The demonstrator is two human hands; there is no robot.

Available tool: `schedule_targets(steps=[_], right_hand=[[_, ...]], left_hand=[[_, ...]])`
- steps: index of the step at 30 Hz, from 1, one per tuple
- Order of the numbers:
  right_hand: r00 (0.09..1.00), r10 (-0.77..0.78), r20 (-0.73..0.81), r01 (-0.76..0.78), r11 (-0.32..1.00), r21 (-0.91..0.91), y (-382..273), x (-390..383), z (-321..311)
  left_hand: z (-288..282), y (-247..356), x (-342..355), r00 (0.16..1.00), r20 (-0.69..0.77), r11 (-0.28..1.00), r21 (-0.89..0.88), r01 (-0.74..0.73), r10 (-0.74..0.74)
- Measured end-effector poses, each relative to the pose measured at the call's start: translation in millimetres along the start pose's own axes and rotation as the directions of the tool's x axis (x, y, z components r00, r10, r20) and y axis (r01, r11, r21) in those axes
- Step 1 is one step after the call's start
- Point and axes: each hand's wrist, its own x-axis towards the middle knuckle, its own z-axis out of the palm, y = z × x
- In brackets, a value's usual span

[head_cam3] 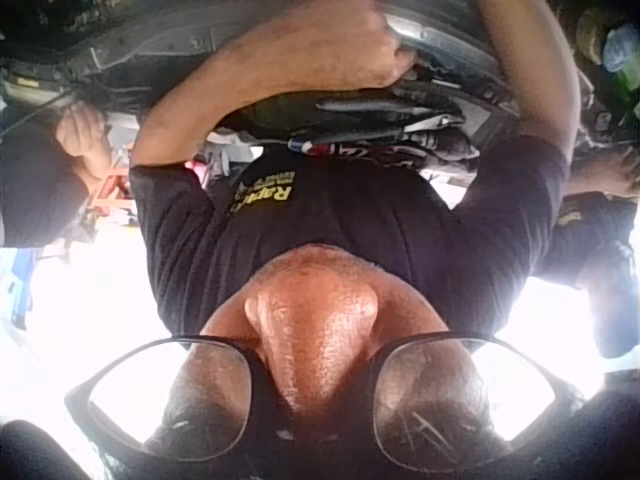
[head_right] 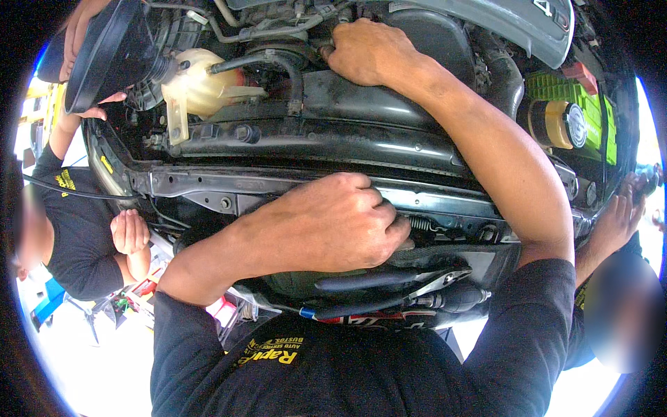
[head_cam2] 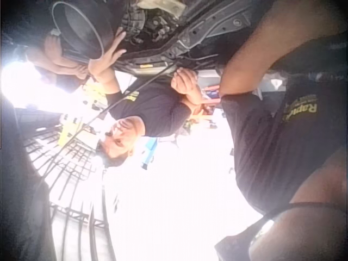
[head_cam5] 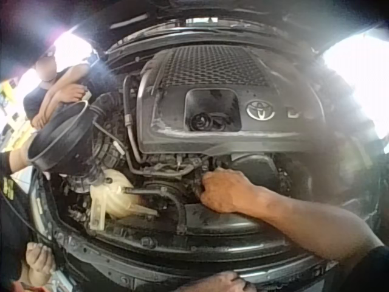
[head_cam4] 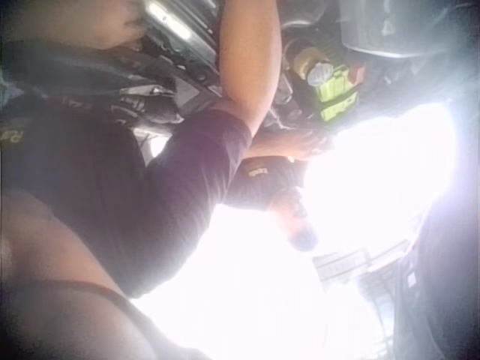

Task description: The person detaches a hose from an engine component by hand, uses pliers to adjust a clamp, and then attaches a new fitting to the hose.

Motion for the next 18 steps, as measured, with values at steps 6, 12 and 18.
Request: schedule_targets(steps=[6, 12, 18], right_hand=[[1.0, -0.011, -0.012, 0.012, 1.0, 0.011, 0.1, -0.4, 0.8], [1.0, -0.023, -0.02, 0.023, 1.0, 0.007, 2.5, 0.8, 2.3], [1.0, -0.015, -0.014, 0.015, 1.0, 0.007, 0.6, 0.3, 2.4]], left_hand=[[1.7, -0.5, -0.4, 1.0, -0.014, 1.0, -0.003, 0.0, 0.0], [2.5, -0.4, 0.0, 1.0, -0.028, 1.0, -0.007, -0.002, 0.002], [2.0, 0.0, 0.0, 1.0, -0.012, 1.0, 0.01, 0.001, -0.001]])
